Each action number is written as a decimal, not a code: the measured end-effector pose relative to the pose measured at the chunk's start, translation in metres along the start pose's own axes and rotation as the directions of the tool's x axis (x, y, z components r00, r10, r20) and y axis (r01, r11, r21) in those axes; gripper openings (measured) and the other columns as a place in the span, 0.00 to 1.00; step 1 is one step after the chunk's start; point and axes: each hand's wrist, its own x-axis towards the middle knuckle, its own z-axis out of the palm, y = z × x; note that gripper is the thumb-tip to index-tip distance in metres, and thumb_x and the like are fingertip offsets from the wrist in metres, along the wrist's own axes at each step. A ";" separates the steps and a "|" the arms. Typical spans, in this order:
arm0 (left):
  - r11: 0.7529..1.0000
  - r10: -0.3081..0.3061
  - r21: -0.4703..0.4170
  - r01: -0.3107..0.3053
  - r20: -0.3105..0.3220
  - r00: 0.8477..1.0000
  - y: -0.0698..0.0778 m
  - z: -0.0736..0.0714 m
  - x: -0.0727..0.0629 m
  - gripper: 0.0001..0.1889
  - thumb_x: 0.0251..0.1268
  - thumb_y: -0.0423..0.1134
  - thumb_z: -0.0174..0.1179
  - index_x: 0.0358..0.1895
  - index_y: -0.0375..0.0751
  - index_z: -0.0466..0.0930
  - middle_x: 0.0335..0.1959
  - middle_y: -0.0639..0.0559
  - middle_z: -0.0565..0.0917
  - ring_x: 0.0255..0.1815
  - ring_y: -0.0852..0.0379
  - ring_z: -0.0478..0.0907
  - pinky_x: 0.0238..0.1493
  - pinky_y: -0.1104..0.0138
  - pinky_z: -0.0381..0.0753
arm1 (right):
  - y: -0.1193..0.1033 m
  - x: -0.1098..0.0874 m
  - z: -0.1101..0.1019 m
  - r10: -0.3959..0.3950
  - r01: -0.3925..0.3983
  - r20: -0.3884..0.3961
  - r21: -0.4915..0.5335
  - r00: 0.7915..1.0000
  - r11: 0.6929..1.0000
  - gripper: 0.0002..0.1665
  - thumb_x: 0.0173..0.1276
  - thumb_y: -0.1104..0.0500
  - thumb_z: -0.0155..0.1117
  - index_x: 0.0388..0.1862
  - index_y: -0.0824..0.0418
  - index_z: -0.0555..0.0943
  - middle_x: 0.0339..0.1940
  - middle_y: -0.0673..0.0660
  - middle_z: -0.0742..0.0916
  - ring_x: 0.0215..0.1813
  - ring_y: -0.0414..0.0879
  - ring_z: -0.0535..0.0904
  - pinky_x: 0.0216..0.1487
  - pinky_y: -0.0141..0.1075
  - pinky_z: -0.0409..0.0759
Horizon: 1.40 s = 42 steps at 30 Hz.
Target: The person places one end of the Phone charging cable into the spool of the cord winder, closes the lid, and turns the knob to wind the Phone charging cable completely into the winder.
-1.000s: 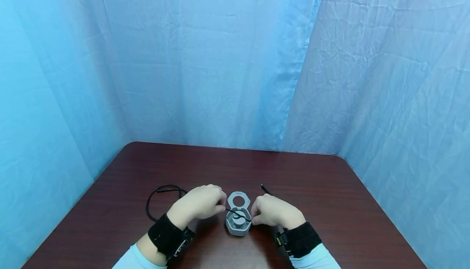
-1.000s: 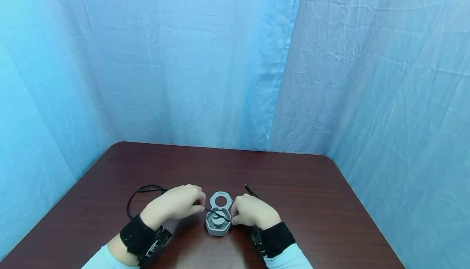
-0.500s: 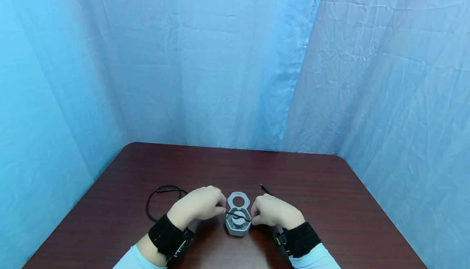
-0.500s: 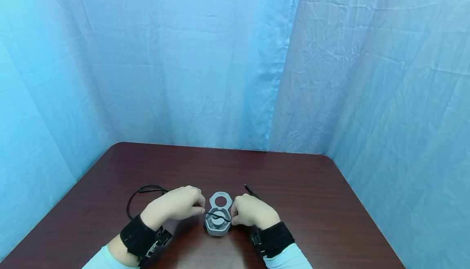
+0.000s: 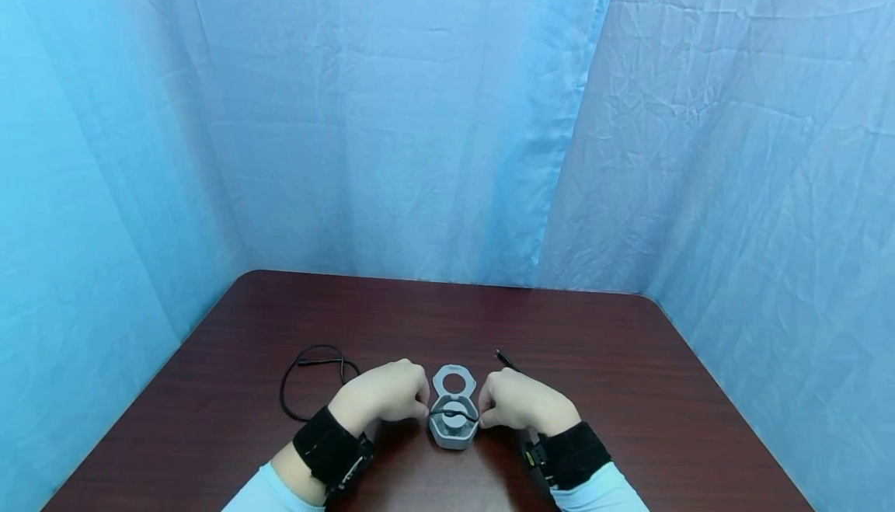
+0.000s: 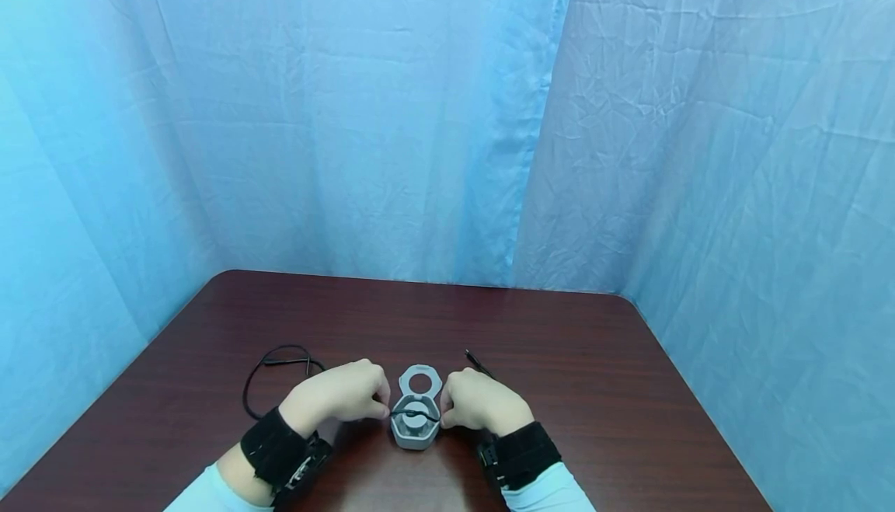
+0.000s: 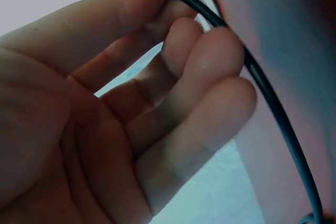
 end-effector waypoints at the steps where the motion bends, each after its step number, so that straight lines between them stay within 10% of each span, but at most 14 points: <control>1: 1.000 -0.001 -0.006 0.001 0.008 1.000 0.000 0.001 0.001 0.15 0.67 0.38 0.66 0.19 0.49 0.85 0.13 0.63 0.73 0.16 0.64 0.68 0.22 0.69 0.69 | 0.000 0.000 0.000 0.003 -0.003 0.002 0.002 1.000 1.000 0.16 0.67 0.62 0.70 0.19 0.51 0.87 0.13 0.40 0.76 0.18 0.36 0.67 0.21 0.31 0.67; 29: 0.990 -0.041 -0.134 0.045 0.037 0.998 -0.007 0.006 0.010 0.18 0.75 0.42 0.59 0.21 0.46 0.83 0.13 0.57 0.74 0.14 0.59 0.75 0.21 0.68 0.73 | 0.010 0.004 -0.002 -0.025 0.021 0.018 0.208 1.000 0.978 0.12 0.76 0.59 0.62 0.33 0.53 0.89 0.21 0.50 0.86 0.22 0.47 0.84 0.32 0.33 0.82; 42: 0.981 -0.057 -0.186 0.060 0.018 0.998 -0.002 0.005 0.010 0.20 0.73 0.45 0.60 0.19 0.44 0.81 0.12 0.53 0.77 0.14 0.57 0.77 0.19 0.66 0.77 | -0.006 0.003 -0.004 0.085 -0.081 0.005 0.363 0.996 0.928 0.10 0.74 0.55 0.65 0.36 0.57 0.89 0.21 0.59 0.86 0.19 0.52 0.83 0.26 0.45 0.84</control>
